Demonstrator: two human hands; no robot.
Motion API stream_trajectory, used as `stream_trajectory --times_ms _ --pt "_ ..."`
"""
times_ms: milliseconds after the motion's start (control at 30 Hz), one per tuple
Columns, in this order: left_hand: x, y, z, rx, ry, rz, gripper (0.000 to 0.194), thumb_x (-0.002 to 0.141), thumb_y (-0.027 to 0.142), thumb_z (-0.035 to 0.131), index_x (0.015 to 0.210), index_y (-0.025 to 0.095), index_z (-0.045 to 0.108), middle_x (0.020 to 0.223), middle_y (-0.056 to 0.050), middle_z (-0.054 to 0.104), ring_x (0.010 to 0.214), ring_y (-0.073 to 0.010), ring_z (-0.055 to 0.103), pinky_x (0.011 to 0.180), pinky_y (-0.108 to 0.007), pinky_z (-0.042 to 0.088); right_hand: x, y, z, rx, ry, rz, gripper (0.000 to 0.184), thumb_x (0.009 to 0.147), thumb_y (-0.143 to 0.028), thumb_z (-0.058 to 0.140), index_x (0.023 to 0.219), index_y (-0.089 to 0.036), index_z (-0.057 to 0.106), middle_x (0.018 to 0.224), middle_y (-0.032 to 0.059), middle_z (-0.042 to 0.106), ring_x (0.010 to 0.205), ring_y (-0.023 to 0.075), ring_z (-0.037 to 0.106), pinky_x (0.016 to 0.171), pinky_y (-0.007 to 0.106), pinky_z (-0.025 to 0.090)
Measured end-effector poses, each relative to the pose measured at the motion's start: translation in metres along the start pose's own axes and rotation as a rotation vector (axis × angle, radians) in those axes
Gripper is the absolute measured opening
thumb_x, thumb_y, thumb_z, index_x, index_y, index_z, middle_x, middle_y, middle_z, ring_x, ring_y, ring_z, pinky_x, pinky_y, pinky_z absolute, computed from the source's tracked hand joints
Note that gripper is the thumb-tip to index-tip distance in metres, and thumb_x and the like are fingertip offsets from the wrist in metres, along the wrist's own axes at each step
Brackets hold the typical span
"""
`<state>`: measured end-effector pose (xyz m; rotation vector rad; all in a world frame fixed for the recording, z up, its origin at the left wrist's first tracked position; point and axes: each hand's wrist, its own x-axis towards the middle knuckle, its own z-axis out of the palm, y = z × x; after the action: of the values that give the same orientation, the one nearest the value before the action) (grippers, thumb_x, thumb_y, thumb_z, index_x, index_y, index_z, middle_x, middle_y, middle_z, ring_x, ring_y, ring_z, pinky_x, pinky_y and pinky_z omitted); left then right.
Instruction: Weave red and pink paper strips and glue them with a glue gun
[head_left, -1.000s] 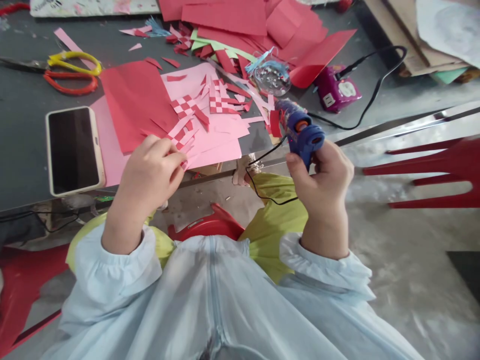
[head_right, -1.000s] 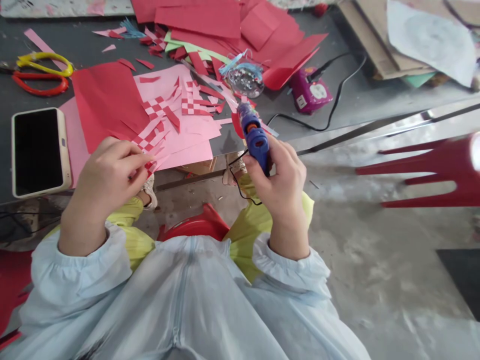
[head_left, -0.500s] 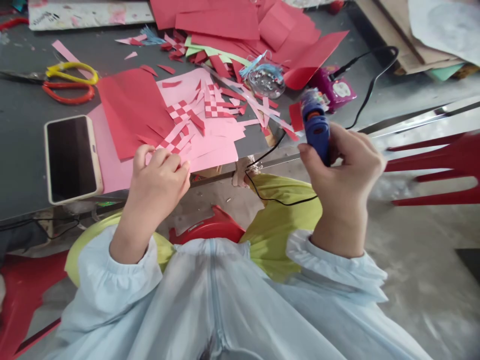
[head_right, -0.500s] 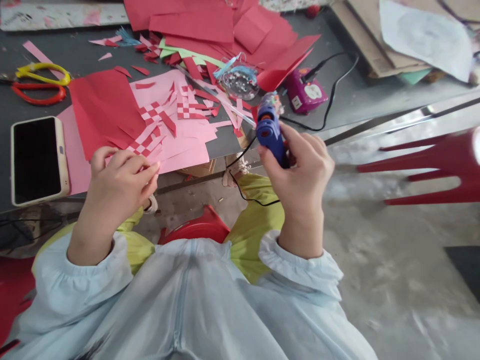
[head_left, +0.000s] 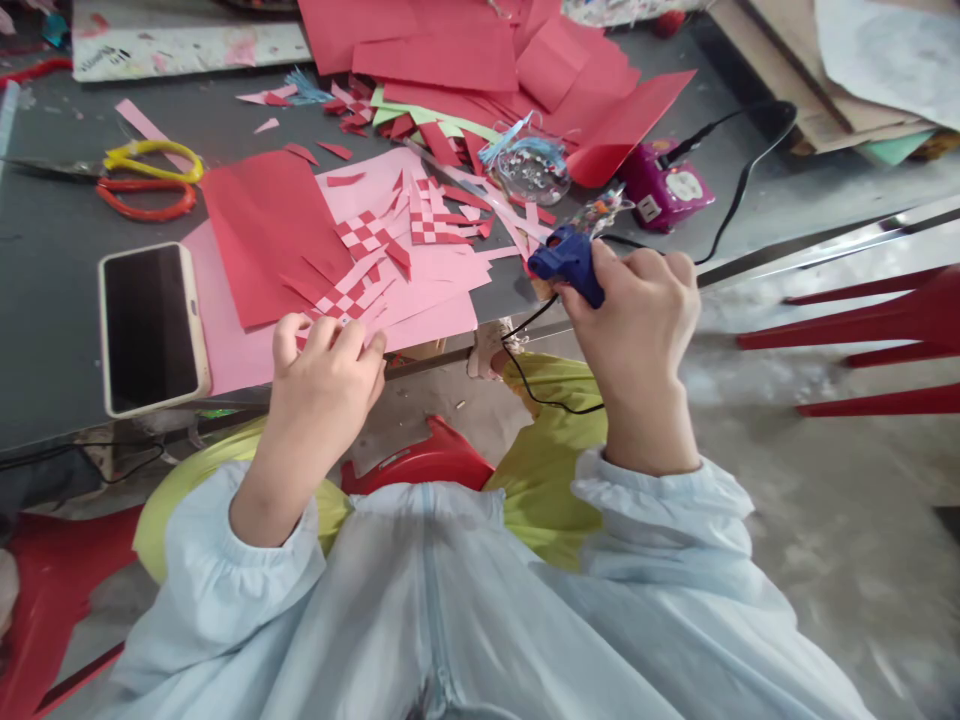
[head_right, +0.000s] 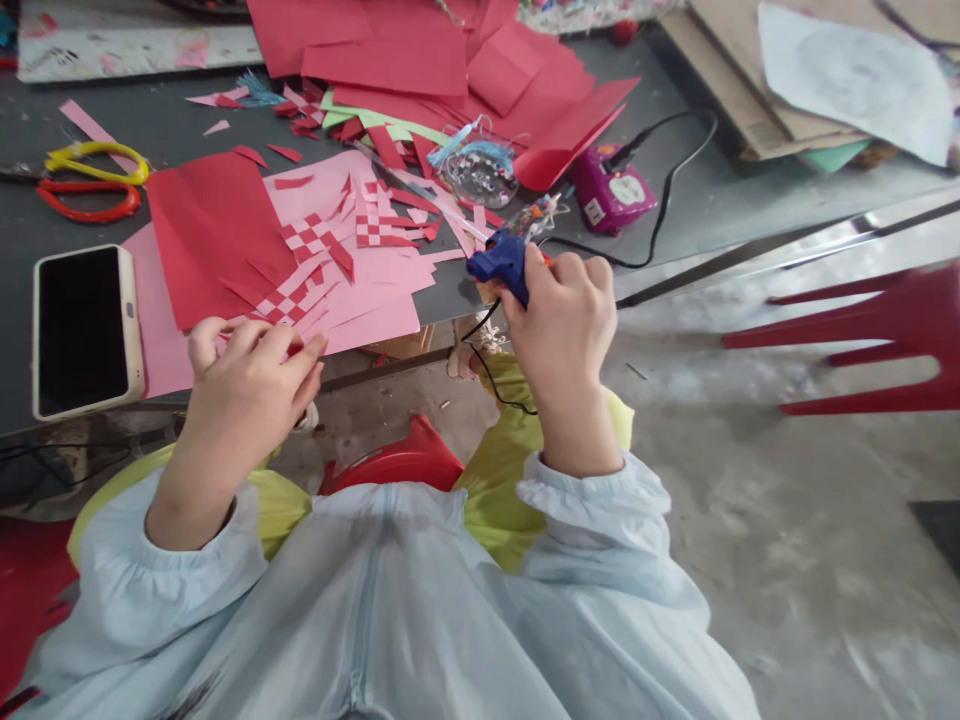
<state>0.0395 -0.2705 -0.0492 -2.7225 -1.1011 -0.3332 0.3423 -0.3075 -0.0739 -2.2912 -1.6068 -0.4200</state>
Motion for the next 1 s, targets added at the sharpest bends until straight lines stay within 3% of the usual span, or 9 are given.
stream_trajectory --times_ms 200,333,433,533,667,833,1000 --pt "-0.003 -0.001 -0.002 -0.005 0.010 0.025 0.037 0.096 0.012 0.052 0.124 0.027 0.071 0.094 -0.008 0.074 0.099 -0.0297 0.066 0.099 -0.061 0.046 0.013 0.002 0.024 0.110 0.018 0.035 0.037 0.086 -0.040 0.068 0.116 -0.019 0.075 0.083 0.0106 0.059 0.090 0.0299 0.050 0.081 0.047 0.046" --pt "-0.008 -0.010 -0.006 -0.059 0.093 0.037 0.039 0.095 0.011 0.053 0.131 0.022 0.066 0.098 -0.007 0.077 0.101 -0.0283 0.068 0.107 -0.060 0.045 0.020 0.000 0.029 0.138 -0.033 0.086 0.037 0.088 -0.042 0.068 0.116 -0.018 0.073 0.084 0.0110 0.057 0.094 0.0316 0.051 0.082 0.048 0.045" --pt "-0.013 -0.021 -0.009 -0.076 0.168 0.023 0.024 0.094 0.014 0.057 0.113 0.018 0.071 0.100 -0.009 0.077 0.100 -0.0287 0.069 0.096 -0.050 0.053 0.024 -0.002 0.035 0.116 -0.060 0.108 0.041 0.091 -0.043 0.064 0.121 -0.016 0.069 0.091 0.0133 0.058 0.100 0.0330 0.052 0.085 0.050 0.045" --pt "-0.016 -0.029 -0.010 -0.056 0.161 -0.006 0.011 0.093 0.018 0.060 0.092 0.019 0.071 0.090 -0.008 0.075 0.091 -0.0289 0.068 0.080 -0.045 0.055 0.028 -0.002 0.045 0.070 -0.023 0.116 0.044 0.093 -0.043 0.062 0.125 -0.015 0.067 0.096 0.0150 0.059 0.103 0.0333 0.052 0.087 0.051 0.044" --pt "-0.017 -0.029 -0.007 -0.056 0.120 0.031 0.011 0.094 0.023 0.063 0.086 0.019 0.069 0.088 -0.009 0.073 0.090 -0.0297 0.065 0.077 -0.046 0.055 0.030 -0.002 0.055 0.061 0.066 0.078 0.045 0.095 -0.044 0.057 0.126 -0.014 0.067 0.101 0.0176 0.061 0.103 0.0336 0.052 0.089 0.053 0.043" --pt "-0.016 -0.027 -0.006 -0.043 0.050 0.061 0.007 0.091 0.023 0.067 0.092 0.016 0.069 0.094 -0.013 0.072 0.096 -0.0324 0.063 0.079 -0.049 0.056 0.025 -0.010 0.041 0.028 0.018 0.088 0.051 0.096 -0.045 0.055 0.131 -0.009 0.064 0.110 0.0236 0.061 0.110 0.0383 0.052 0.092 0.057 0.043" --pt "-0.017 -0.031 -0.002 -0.052 0.075 0.066 0.013 0.094 0.017 0.059 0.085 0.019 0.069 0.091 -0.010 0.072 0.088 -0.0294 0.062 0.075 -0.046 0.054 0.019 -0.021 0.018 0.023 0.021 0.088 0.051 0.097 -0.044 0.052 0.133 -0.009 0.065 0.115 0.0253 0.061 0.109 0.0382 0.053 0.092 0.055 0.043"
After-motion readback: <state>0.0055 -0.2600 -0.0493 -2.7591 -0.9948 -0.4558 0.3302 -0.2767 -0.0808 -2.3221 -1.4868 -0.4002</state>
